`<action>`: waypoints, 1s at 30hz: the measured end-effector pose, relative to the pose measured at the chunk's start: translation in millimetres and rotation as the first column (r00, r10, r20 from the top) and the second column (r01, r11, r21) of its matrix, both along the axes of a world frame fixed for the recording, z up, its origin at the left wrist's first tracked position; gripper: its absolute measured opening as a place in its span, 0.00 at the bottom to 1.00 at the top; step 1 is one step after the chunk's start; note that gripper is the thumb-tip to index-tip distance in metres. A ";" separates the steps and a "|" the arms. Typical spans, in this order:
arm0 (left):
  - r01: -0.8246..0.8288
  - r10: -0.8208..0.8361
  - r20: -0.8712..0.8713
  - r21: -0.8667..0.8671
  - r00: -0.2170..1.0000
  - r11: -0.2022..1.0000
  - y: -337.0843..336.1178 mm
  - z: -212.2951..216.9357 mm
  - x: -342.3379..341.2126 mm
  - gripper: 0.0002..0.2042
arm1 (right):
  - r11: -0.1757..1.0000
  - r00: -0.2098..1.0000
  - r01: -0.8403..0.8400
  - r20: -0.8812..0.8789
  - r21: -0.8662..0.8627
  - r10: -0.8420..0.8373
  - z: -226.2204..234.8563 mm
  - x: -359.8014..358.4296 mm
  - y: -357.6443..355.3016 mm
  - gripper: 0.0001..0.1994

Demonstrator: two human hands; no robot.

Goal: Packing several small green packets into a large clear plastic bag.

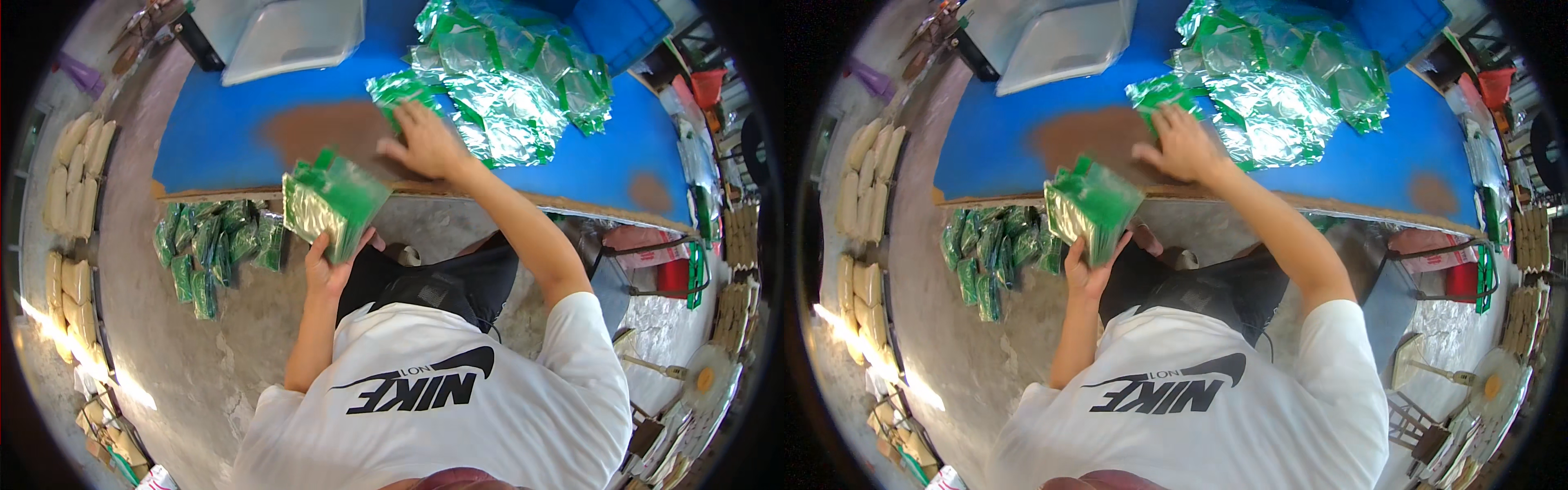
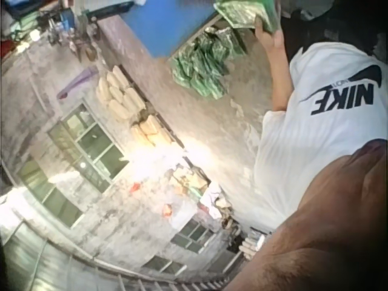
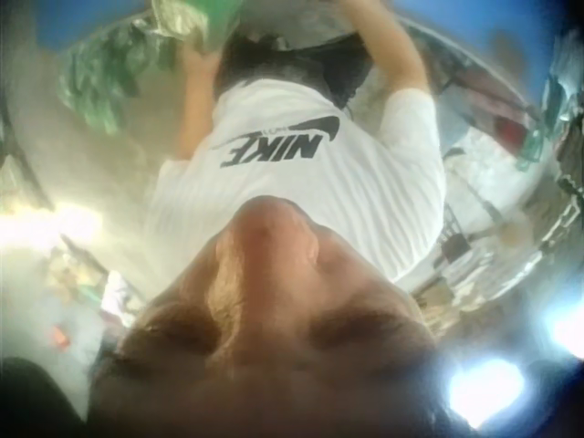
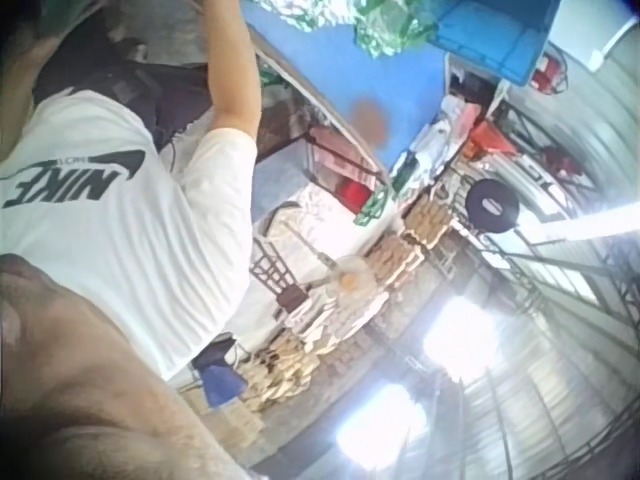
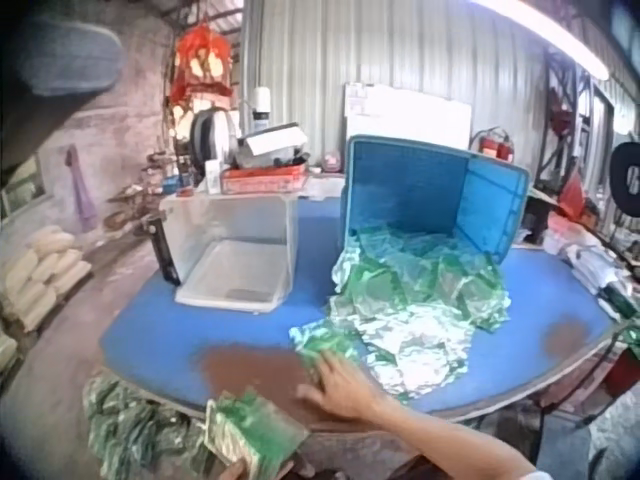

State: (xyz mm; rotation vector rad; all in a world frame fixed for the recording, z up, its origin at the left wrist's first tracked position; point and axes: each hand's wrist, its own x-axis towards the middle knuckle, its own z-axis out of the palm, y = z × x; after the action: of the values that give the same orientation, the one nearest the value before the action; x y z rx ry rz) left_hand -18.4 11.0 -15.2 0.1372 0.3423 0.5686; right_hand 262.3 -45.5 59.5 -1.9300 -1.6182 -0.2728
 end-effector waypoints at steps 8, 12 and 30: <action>0.185 -0.222 0.141 0.239 0.965 0.953 4.5 -7.3 -22.1 0.39 | 0.963 0.405 0.216 -0.912 0.160 0.061 7.8 -87.2 -67.3 0.16; 0.220 -0.225 0.017 0.148 0.974 0.964 -13.3 -2.6 15.4 0.39 | 0.998 0.410 -0.018 -0.911 -0.056 -0.043 7.9 -93.8 -74.8 0.17; 0.210 -0.185 -0.128 0.221 0.974 0.952 -12.0 -27.2 4.5 0.36 | 0.950 0.930 0.310 -0.201 -0.028 -0.309 -3.0 -27.7 -85.3 0.21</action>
State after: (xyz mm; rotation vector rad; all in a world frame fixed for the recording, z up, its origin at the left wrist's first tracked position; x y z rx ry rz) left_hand -13.9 -1.0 -42.4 0.4260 0.3594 0.4014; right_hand 234.6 -130.8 56.5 -2.1321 -1.1791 -0.1961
